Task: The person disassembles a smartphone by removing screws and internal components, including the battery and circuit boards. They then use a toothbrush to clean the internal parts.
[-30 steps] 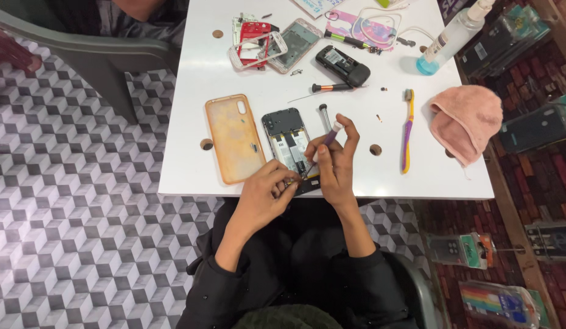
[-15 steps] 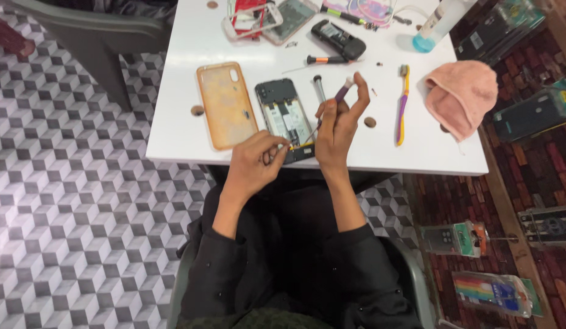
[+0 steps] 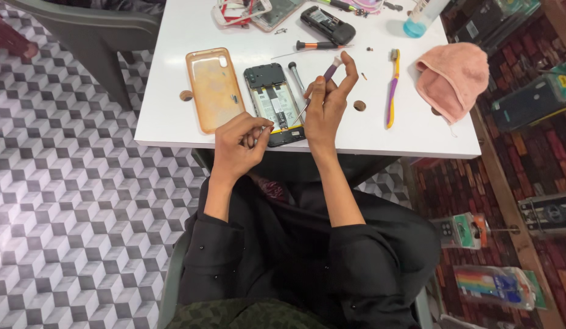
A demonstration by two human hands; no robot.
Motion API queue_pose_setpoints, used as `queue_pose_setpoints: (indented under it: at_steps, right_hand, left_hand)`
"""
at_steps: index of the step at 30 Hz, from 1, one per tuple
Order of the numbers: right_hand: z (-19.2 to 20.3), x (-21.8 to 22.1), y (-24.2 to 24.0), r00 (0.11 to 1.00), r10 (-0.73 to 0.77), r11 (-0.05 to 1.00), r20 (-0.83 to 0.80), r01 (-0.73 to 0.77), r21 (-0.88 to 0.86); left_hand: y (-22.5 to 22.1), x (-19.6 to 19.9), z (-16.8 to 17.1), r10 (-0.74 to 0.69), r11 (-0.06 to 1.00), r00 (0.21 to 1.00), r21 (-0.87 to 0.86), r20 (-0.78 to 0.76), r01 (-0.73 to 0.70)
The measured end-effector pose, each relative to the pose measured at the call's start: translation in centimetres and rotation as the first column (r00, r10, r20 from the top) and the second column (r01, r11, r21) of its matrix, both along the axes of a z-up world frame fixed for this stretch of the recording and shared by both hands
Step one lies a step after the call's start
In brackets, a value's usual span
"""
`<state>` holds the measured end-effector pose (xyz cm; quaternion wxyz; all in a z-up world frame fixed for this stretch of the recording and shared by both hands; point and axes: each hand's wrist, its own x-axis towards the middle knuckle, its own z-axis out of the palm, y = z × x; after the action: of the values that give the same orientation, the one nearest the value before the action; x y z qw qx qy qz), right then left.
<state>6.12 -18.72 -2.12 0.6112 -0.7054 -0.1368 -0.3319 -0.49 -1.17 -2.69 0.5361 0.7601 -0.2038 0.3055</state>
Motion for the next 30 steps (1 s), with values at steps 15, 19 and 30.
queue_pose_setpoints:
  at_steps: [15, 19, 30]
  right_hand:
    - [0.4, -0.3, 0.0, 0.996, 0.056, 0.998, -0.064, -0.055, 0.022]
    - [0.6, -0.5, -0.3, 0.985, 0.095, 0.989, -0.144, -0.077, 0.127]
    - [2.3, -1.3, -0.8, 0.914, 0.239, 0.881, -0.328, -0.063, 0.468]
  left_hand:
    - [-0.4, 0.2, -0.1, 0.014, 0.999, 1.000, -0.045, -0.022, -0.015]
    - [-0.8, 0.3, -0.1, 0.031, 0.998, 0.996, -0.049, -0.083, -0.035]
    - [-3.5, -6.7, 9.1, 0.246, 0.959, 0.969, 0.151, -0.028, -0.239]
